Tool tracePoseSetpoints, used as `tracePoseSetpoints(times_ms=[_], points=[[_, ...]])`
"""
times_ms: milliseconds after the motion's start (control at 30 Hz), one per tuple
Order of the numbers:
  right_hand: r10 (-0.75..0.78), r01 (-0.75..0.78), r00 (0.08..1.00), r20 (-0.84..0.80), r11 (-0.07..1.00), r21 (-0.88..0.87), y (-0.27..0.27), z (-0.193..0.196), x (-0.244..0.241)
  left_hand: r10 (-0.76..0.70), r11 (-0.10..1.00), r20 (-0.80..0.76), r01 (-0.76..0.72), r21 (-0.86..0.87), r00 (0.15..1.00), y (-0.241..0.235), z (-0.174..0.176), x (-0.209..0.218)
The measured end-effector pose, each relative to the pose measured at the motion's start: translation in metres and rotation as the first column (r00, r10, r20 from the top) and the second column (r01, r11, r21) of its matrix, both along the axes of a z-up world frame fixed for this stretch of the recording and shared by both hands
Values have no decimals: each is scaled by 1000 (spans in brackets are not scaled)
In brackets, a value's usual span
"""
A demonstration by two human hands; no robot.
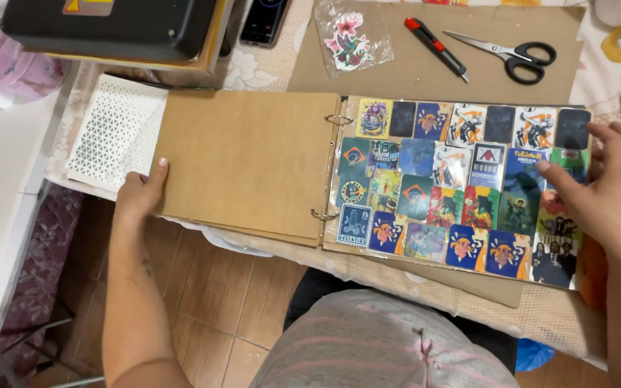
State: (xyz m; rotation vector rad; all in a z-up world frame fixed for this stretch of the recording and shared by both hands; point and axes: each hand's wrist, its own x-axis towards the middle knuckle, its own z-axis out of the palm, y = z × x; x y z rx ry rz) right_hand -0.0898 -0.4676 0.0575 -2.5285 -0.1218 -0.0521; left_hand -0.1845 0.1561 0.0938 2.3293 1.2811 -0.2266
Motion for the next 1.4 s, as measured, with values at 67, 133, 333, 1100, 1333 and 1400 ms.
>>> tracePoseSetpoints(times_ms=[67, 133, 333, 1100, 1333, 1400], points=[[-41, 27, 992, 120, 993, 114, -12, -13, 3, 25, 992, -33, -29, -126, 999, 10, 1, 8], [-87, 71, 994, 59, 969, 237, -7, -6, 2, 57, 981, -14, -58, -186, 998, -3, 19, 4], [-199, 285, 959, -204, 689, 666, -37, -37, 25, 230, 913, 175, -150, -379, 957, -58, 89, -36], [178, 221, 920, -350, 502, 836, -54, -44, 5, -87, 959, 909, 213, 187, -408, -154, 33, -76], [66, 397, 892, -448, 360, 844, -27, -37, -25, -259, 903, 859, 205, 378, -442, -196, 82, -47], [40, 429, 885, -464, 317, 846, -31, -25, -35, -271, 907, 869, 193, 375, -414, -216, 85, -38]])
